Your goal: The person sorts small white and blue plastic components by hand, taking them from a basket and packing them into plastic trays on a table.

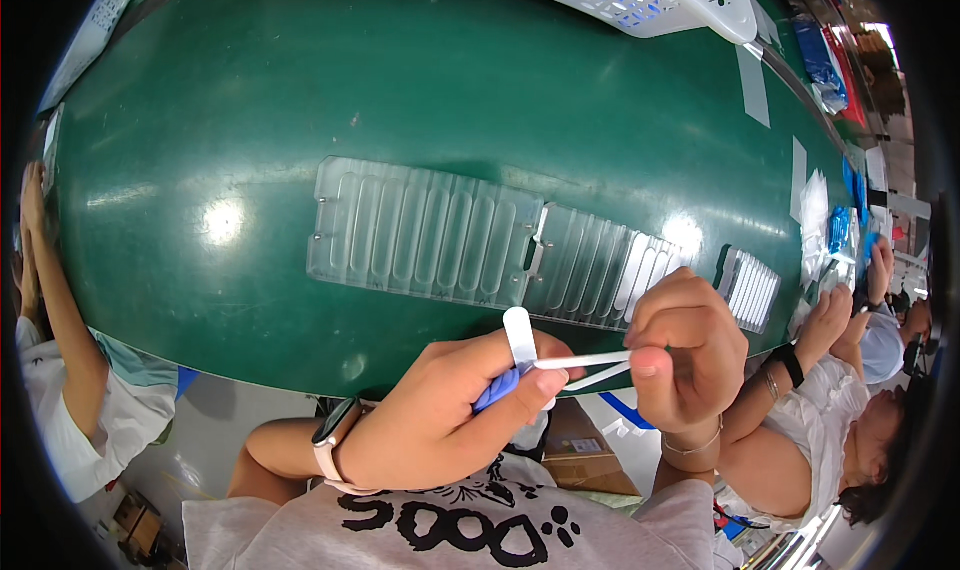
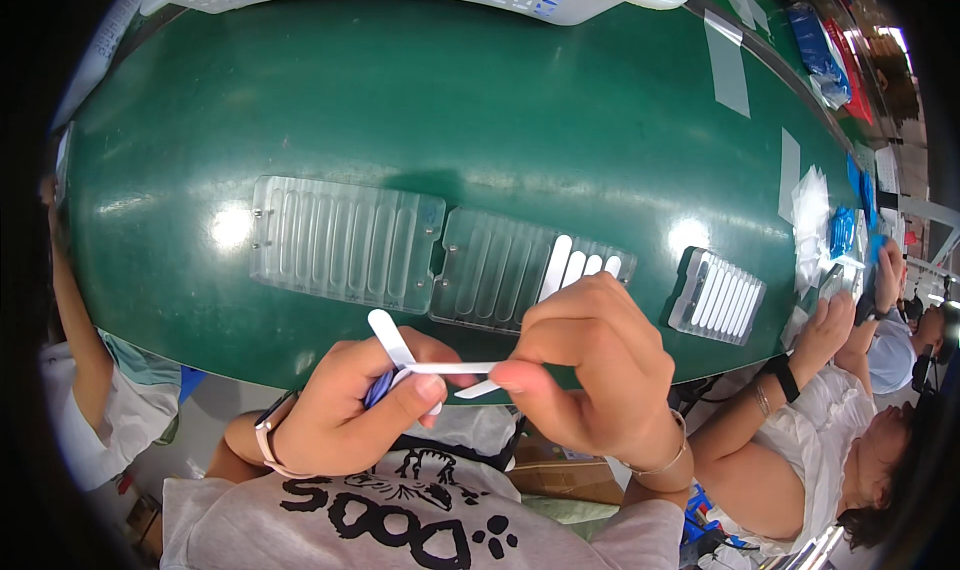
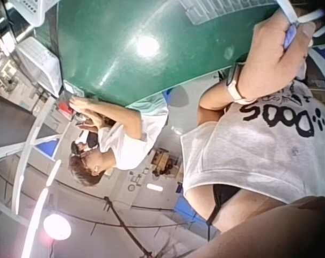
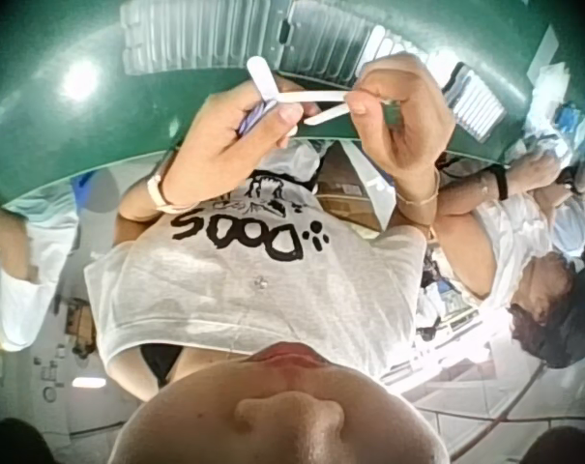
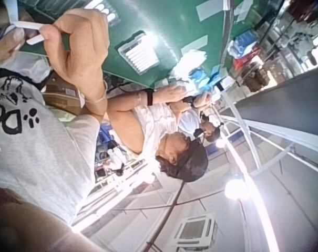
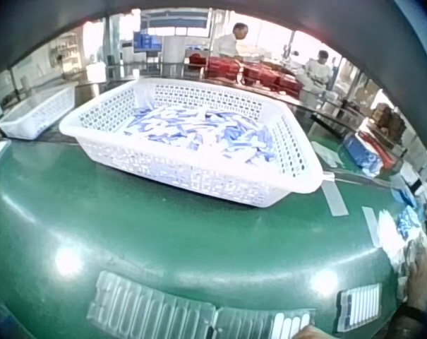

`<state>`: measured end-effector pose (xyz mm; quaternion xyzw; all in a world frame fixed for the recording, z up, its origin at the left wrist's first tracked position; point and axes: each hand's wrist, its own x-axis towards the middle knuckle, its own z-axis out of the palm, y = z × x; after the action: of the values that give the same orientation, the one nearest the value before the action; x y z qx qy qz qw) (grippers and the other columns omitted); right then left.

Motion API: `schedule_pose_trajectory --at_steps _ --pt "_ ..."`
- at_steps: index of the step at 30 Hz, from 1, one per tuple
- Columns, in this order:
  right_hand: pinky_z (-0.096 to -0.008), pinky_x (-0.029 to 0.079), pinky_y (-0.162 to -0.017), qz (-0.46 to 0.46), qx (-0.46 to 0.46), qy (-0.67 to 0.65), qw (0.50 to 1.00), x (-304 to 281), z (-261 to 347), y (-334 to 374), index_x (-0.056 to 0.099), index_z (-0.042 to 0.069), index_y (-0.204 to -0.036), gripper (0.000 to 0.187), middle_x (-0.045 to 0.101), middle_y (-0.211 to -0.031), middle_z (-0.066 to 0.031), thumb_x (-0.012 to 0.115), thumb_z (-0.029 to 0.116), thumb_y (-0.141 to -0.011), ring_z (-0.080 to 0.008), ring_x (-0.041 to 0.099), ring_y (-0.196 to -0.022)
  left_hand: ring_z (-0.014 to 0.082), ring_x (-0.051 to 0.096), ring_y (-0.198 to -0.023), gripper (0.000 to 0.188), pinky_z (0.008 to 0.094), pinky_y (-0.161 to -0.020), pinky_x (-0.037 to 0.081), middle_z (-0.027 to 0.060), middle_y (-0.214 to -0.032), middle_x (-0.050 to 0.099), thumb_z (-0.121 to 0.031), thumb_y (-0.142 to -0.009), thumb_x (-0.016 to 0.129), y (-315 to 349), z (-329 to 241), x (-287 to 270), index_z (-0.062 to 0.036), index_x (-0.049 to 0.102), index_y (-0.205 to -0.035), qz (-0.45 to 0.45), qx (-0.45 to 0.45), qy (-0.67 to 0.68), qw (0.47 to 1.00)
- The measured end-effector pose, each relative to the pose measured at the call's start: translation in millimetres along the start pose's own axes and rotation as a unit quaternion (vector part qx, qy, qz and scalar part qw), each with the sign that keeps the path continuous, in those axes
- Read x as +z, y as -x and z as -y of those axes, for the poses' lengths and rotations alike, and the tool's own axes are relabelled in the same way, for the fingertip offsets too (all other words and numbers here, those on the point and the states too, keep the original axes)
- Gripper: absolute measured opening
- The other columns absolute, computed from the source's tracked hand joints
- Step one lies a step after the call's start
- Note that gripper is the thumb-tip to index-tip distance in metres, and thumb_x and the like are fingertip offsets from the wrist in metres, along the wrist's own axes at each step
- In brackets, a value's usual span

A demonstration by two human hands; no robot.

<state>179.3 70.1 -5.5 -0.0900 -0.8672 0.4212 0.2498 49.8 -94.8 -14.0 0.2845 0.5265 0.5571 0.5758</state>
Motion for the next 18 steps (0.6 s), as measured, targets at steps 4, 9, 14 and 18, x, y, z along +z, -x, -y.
schedule_pose_trajectory --at_steps 4,9,14,18 --pt "-0.0284 0.042 -0.052 0.027 0.036 0.026 0.999 -2 0 -2 0.058 0.001 -0.081 0.023 0.06 -0.071 -0.0092 0.078 0.007 -0.072 -0.0203 0.055 -0.059 0.0057 0.052 -0.064 0.025 0.0207 -0.056 0.041 0.0022 -0.075 0.058 -0.016 -0.098 0.048 2 -5 1 0.0032 0.057 -0.11 -0.035 -0.001 0.01 0.999" --pt "-0.0257 0.044 -0.047 0.097 0.059 0.002 0.994 -10 10 -3 0.061 0.0 -0.082 0.025 0.061 -0.069 -0.0078 0.08 0.01 -0.069 -0.0182 0.059 -0.057 0.0075 0.053 -0.058 0.015 0.0211 -0.052 0.04 0.0039 -0.074 0.06 -0.011 -0.094 0.052 1 3 -3 0.002 0.059 -0.099 -0.103 0.096 -0.124 0.982" --pt "-0.0251 0.046 -0.045 -0.014 -0.146 0.151 0.978 -21 5 5 0.063 0.0 -0.084 0.023 0.063 -0.075 -0.0069 0.079 0.009 -0.07 -0.0189 0.065 -0.062 0.014 0.053 -0.056 0.005 0.0247 -0.05 0.041 0.0083 -0.073 0.061 -0.002 -0.086 0.062 6 7 1 -0.0001 0.063 -0.091 -0.195 0.209 -0.061 0.956" --pt "-0.0258 0.046 -0.047 0.024 -0.198 0.31 0.93 -34 -7 8 0.064 -0.001 -0.086 0.025 0.064 -0.086 -0.0099 0.077 0.003 -0.065 -0.0202 0.065 -0.065 0.0177 0.06 -0.06 0.02 0.0259 -0.051 0.047 0.0068 -0.074 0.062 0.005 -0.077 0.065 21 12 -6 -0.0034 0.066 -0.095 -0.197 0.28 -0.012 0.94"
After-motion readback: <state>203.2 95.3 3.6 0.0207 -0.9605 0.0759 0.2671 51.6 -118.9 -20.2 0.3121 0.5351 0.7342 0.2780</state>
